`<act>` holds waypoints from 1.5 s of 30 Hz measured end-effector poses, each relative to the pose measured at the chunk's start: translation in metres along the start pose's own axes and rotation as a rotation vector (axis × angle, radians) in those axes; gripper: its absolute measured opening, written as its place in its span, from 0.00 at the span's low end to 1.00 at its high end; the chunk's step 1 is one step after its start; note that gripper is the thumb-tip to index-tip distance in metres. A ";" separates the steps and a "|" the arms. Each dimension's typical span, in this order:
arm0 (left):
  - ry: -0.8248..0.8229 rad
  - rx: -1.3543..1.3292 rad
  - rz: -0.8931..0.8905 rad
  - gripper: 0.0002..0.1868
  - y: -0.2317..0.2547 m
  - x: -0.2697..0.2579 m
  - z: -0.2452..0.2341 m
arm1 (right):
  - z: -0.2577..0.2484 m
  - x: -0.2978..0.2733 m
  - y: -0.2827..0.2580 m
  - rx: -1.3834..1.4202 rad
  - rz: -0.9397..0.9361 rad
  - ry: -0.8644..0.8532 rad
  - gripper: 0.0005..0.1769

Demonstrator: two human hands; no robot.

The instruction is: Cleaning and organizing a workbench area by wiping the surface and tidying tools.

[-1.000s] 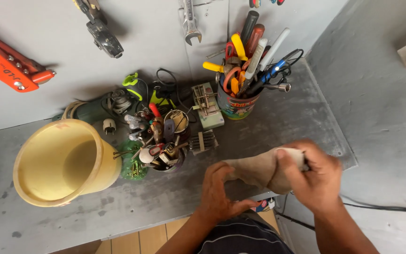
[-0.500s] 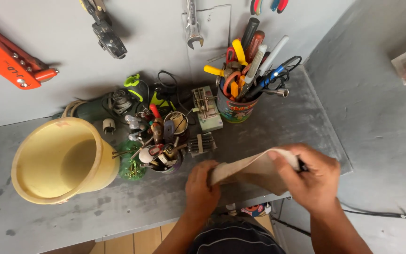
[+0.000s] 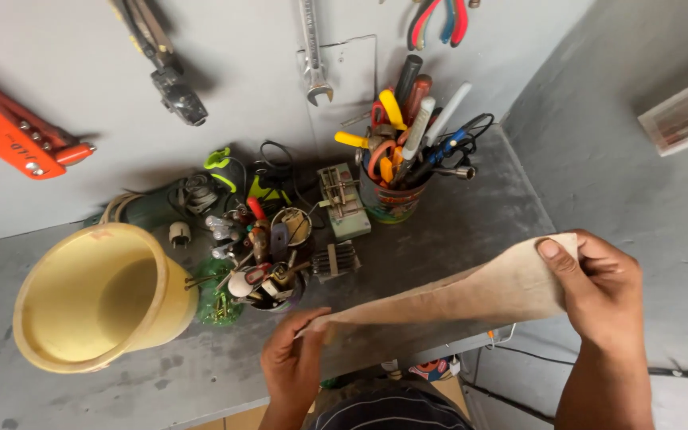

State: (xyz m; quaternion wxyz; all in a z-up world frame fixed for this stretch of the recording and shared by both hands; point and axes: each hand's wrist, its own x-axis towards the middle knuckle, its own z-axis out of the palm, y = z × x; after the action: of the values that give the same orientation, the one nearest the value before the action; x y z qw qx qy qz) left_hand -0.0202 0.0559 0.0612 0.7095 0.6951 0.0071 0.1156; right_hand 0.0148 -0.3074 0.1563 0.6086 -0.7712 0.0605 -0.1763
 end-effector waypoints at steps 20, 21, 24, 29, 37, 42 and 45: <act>-0.198 -0.100 -0.340 0.13 -0.025 0.030 0.096 | 0.133 -0.036 0.043 -0.352 -0.252 -0.039 0.08; -0.221 -0.097 -0.332 0.13 -0.021 0.030 0.098 | 0.136 -0.038 0.038 -0.382 -0.268 -0.078 0.08; -0.242 -0.170 -0.324 0.14 -0.015 0.031 0.100 | 0.141 -0.045 0.031 -0.392 -0.254 -0.115 0.11; -0.264 -0.207 -0.355 0.14 -0.013 0.030 0.098 | 0.143 -0.052 0.040 -0.427 -0.265 -0.142 0.14; -0.179 -0.030 -0.264 0.12 -0.012 0.033 0.091 | 0.132 -0.069 0.057 -0.402 -0.421 -0.321 0.22; -0.456 -0.133 -0.252 0.10 0.000 0.024 0.080 | 0.107 -0.034 0.061 0.120 -0.067 -0.276 0.44; -0.584 -0.240 -0.085 0.11 0.044 0.025 0.077 | 0.094 -0.017 0.074 0.364 0.144 -0.552 0.58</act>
State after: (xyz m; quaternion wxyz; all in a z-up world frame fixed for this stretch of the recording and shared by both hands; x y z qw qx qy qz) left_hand 0.0110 -0.0156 0.1112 0.7628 0.6092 -0.1815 -0.1187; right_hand 0.0401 -0.2345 0.0632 0.7407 -0.6622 -0.0851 0.0747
